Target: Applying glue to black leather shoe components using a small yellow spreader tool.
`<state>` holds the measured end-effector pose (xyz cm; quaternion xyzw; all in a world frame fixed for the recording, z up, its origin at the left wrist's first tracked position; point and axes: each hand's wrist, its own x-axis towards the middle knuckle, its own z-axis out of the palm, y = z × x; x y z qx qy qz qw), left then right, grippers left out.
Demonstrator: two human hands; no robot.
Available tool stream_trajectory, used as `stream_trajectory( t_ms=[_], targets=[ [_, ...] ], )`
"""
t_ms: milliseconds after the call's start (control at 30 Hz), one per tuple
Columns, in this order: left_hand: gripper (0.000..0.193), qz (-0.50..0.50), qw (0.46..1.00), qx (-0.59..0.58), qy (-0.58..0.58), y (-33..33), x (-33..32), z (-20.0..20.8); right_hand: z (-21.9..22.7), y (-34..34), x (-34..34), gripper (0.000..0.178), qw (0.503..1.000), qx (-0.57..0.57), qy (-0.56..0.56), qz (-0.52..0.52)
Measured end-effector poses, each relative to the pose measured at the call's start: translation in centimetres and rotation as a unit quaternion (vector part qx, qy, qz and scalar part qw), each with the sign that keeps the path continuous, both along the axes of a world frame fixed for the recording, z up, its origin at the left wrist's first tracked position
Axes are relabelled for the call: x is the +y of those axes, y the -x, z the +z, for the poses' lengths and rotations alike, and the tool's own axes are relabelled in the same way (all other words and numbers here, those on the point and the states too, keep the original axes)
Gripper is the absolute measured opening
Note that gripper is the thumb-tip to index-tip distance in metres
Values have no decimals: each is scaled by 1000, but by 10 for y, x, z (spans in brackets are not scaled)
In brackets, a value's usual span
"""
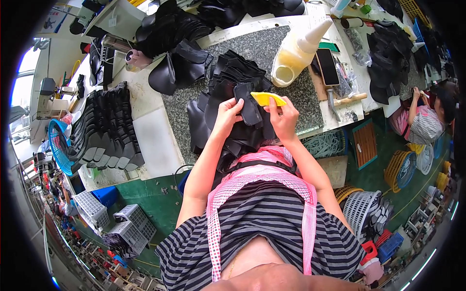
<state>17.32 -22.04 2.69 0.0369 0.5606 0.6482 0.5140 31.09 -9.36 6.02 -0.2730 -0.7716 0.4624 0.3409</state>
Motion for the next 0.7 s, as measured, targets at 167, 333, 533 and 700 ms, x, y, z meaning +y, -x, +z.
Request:
stream_trajectory(
  t_ms=[167, 333, 533, 700],
  targets=[
    [25, 26, 999, -19, -26, 1, -2, -8, -2, -38, -9, 19, 989, -52, -114, 84],
    [24, 42, 998, -29, -30, 1, -3, -6, 8, -76, -2, 15, 988, -62, -117, 85],
    [26, 30, 999, -26, -32, 3, -1, -5, 6, -3, 18, 14, 983, -18, -157, 94],
    [26, 10, 1000, -16, -24, 5, -6, 2, 7, 46, 40, 23, 979, 19, -178, 97]
  ],
)
